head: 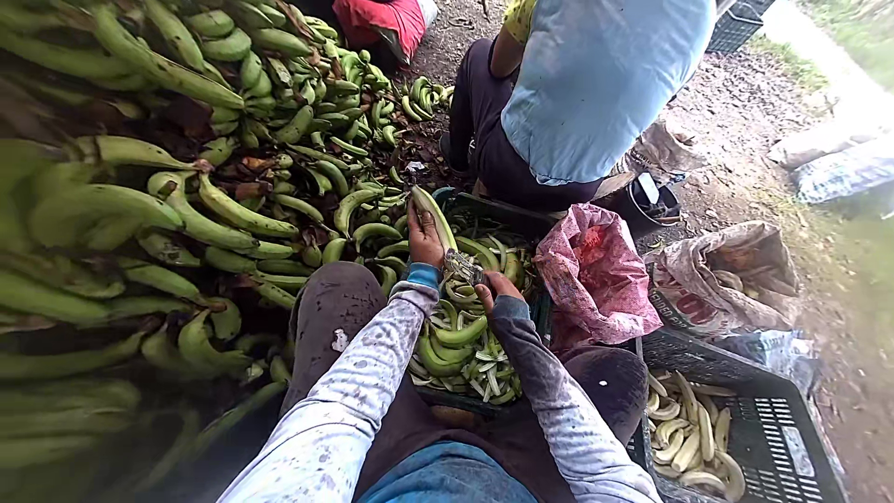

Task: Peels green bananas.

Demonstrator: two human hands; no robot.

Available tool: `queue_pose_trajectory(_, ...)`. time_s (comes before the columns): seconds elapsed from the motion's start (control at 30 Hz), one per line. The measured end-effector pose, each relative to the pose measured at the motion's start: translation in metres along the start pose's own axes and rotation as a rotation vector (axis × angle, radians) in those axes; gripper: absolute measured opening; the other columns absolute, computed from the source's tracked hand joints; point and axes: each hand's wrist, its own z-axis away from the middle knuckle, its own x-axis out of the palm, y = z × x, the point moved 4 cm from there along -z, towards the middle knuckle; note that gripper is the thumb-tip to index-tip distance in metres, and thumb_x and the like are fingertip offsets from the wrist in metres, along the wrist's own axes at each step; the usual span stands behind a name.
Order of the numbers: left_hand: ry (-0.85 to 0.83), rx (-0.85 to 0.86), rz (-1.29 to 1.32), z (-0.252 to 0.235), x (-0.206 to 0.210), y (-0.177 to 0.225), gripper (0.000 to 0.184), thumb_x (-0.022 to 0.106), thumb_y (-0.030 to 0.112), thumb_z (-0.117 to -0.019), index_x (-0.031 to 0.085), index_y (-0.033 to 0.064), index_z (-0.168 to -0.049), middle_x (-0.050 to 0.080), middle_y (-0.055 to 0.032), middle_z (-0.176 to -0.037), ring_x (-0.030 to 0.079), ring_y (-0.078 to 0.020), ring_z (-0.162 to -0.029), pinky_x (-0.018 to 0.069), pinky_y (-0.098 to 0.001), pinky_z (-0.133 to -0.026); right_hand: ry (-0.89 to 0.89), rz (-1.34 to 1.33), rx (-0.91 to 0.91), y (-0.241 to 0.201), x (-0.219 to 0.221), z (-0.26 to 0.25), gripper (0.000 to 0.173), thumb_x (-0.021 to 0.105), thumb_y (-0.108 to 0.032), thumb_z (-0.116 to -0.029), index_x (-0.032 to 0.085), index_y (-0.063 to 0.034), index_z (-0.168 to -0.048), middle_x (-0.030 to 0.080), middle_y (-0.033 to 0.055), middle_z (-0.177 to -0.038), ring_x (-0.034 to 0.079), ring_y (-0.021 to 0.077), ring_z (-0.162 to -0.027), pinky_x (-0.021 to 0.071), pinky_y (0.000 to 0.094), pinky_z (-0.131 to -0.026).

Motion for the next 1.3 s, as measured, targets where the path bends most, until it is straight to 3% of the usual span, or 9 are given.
queue_pose_trajectory(0.2,-0.708,-0.28,-0.334,0.044,0.023,-0.009,0.052,0.032,0.033,-0.1134,0.041,0.0002,-0.152,0.055,-0.0291,-0.141,0.055,-0.0403,-0.13,0.0405,-0.0575,-0.112,0.16,-0.008,0.161,0.032,-0.034,-0.028,0.052,0.05,-0.045,-0.1063,0.054,-0.0145,-0.148,0.059,0.0276,-0.137,0.053,0.0473,-0.131,0.0391,0.0681,-0.106)
queue_pose_trajectory(0.3,-0.946,-0.301,-0.271,0.064,0.033,-0.014,0.048,0.033,0.027,-0.1133,0.035,0.0089,-0.158,0.055,-0.0217,-0.144,0.058,-0.032,-0.126,0.0449,-0.0511,-0.107,0.21,-0.108,0.326,0.039,-0.055,-0.03,0.051,0.044,-0.043,-0.1094,0.052,-0.013,-0.149,0.055,0.0252,-0.145,0.051,0.0426,-0.137,0.0382,0.0611,-0.113)
queue_pose_trajectory(0.53,0.321,-0.408,0.074,0.011,0.002,-0.024,0.068,0.048,0.026,-0.1098,0.011,-0.0016,-0.16,0.04,-0.0281,-0.155,0.045,-0.033,-0.142,0.0356,-0.0428,-0.117,0.035,0.028,0.087,-0.011,-0.006,0.003,0.053,0.054,-0.045,-0.1043,0.055,-0.0158,-0.148,0.061,0.0227,-0.137,0.056,0.0415,-0.13,0.0394,0.063,-0.109)
queue_pose_trajectory(0.6,0.413,-0.409,0.083,0.009,-0.004,-0.025,0.069,0.048,0.024,-0.1097,0.009,-0.0003,-0.161,0.037,-0.0259,-0.158,0.043,-0.0302,-0.143,0.0351,-0.0389,-0.118,0.029,0.049,0.088,-0.013,0.001,0.005,0.053,0.054,-0.046,-0.1037,0.056,-0.0169,-0.147,0.062,0.0232,-0.136,0.056,0.0422,-0.13,0.0389,0.0635,-0.108)
queue_pose_trajectory(0.73,-0.323,-0.293,-0.138,0.028,0.011,-0.007,0.052,0.034,0.025,-0.1132,0.027,-0.0042,-0.156,0.049,-0.0322,-0.145,0.053,-0.0394,-0.132,0.0401,-0.0524,-0.113,0.142,-0.11,0.083,0.031,0.002,-0.033,0.049,0.049,-0.045,-0.1056,0.06,-0.0154,-0.142,0.064,0.0258,-0.131,0.059,0.0455,-0.125,0.0425,0.0668,-0.105)
queue_pose_trajectory(0.83,-0.999,-0.242,-0.362,0.05,0.024,-0.007,0.052,0.042,0.026,-0.1113,0.031,0.0113,-0.16,0.054,-0.0227,-0.146,0.058,-0.0356,-0.127,0.044,-0.0558,-0.108,0.266,-0.273,0.005,0.044,-0.009,-0.046,0.041,0.041,-0.015,-0.1093,0.059,0.0144,-0.13,0.064,0.0355,-0.122,0.064,0.0386,-0.115,0.0507,0.0464,-0.102)
queue_pose_trajectory(0.9,-1.231,-0.25,-0.428,0.06,0.031,-0.009,0.056,0.042,0.024,-0.1113,0.024,0.0149,-0.163,0.047,-0.019,-0.154,0.053,-0.033,-0.135,0.039,-0.0536,-0.112,0.057,-0.379,0.412,0.002,-0.042,-0.029,0.038,0.031,-0.008,-0.1127,0.047,0.0125,-0.14,0.054,0.0272,-0.139,0.054,0.025,-0.129,0.0395,0.0347,-0.113)
queue_pose_trajectory(1.13,-0.308,-0.575,-0.178,0.023,0.015,-0.025,0.055,0.035,0.036,-0.113,0.051,-0.0089,-0.139,0.054,-0.0301,-0.141,0.052,-0.0376,-0.132,0.0378,-0.0515,-0.112,0.182,0.038,-0.073,0.006,-0.009,0.007,0.051,0.062,-0.04,-0.0994,0.062,-0.0088,-0.14,0.066,0.0244,-0.125,0.06,0.0436,-0.121,0.0437,0.0627,-0.104)
queue_pose_trajectory(1.3,-0.186,-0.626,-0.171,0.023,0.003,-0.017,0.047,0.036,0.029,-0.113,0.052,-0.007,-0.138,0.055,-0.0272,-0.138,0.053,-0.0329,-0.128,0.0396,-0.0483,-0.109,0.246,0.074,-0.085,-0.004,-0.001,0.013,0.049,0.063,-0.043,-0.0977,0.067,-0.0141,-0.137,0.068,0.0245,-0.122,0.062,0.0453,-0.117,0.0452,0.0648,-0.098)
